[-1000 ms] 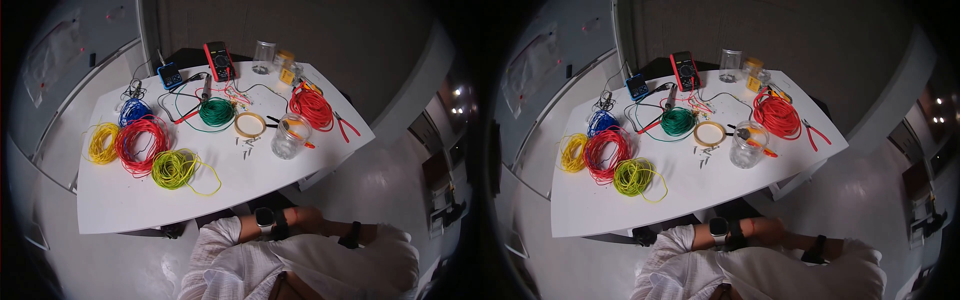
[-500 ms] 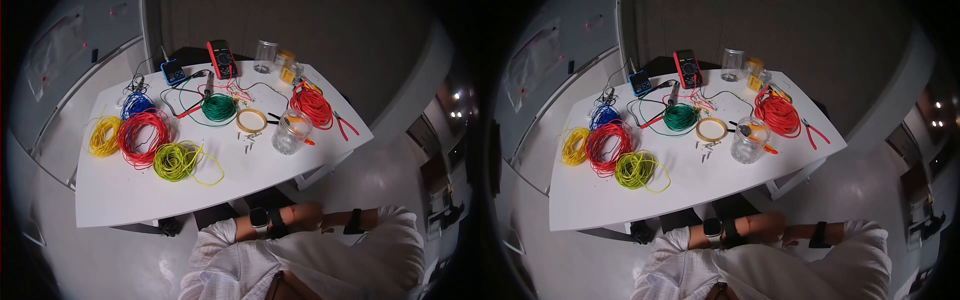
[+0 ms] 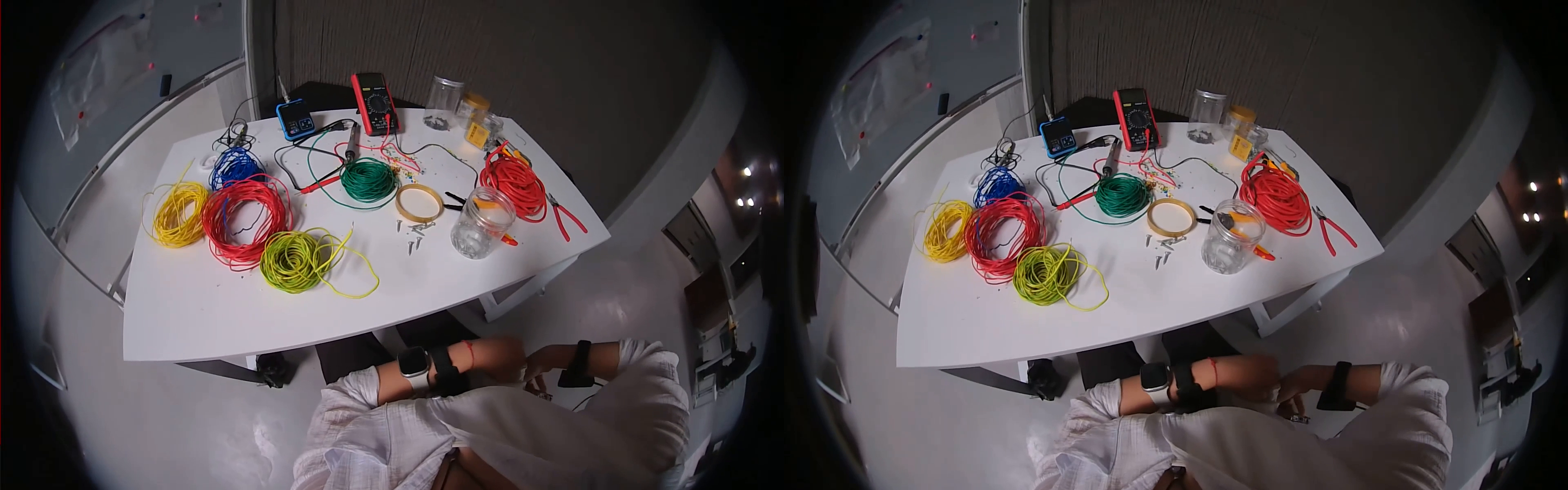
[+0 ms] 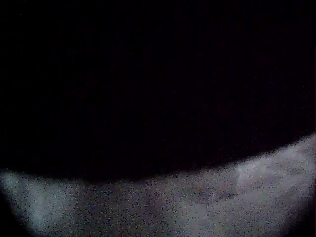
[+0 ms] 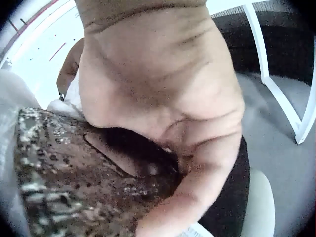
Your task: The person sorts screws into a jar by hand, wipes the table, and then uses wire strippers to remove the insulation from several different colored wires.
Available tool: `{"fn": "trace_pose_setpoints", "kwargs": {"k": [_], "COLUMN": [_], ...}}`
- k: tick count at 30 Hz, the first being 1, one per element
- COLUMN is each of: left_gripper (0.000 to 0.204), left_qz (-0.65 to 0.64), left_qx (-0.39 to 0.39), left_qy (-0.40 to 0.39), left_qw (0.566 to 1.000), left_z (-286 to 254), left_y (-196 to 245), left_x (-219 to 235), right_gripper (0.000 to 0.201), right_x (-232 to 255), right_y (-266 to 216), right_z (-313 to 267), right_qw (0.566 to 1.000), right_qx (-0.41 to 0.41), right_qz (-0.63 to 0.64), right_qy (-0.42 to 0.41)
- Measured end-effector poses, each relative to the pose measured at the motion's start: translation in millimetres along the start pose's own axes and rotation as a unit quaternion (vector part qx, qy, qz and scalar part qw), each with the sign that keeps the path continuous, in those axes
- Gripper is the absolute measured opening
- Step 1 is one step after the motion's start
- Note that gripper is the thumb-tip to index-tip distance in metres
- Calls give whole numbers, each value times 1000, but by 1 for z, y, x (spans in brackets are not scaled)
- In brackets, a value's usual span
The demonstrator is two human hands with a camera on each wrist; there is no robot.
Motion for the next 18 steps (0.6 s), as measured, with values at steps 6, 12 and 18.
{"fn": "trace_pose_setpoints", "kwargs": {"k": [6, 12, 18], "left_gripper": [18, 14, 15], "left_qz": [-178, -315, -334], "left_qx": [10, 108, 179], "left_qy": [138, 189, 141], "left_qw": [974, 924, 915], "left_z": [-38, -60, -72], "left_y": [-24, -57, -80], "left_x": [23, 17, -12], "right_gripper": [29, 28, 28], "right_x": [16, 34, 53], "right_y": [-19, -27, -33], "right_z": [-6, -1, 11], "right_qw": [992, 985, 975], "right_qx": [-2, 24, 52], "right_qz": [-128, -167, -209], "right_qy": [2, 28, 46]}}
Point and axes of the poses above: each hand's wrist, its own z-axis towards the middle knuckle, its own x-axis out of the back of the hand, y = z × x, the point moved 5 cm from there along z, towards the middle knuckle, and after that the axes turned 6 degrees about -y, right-handed, at the moved point
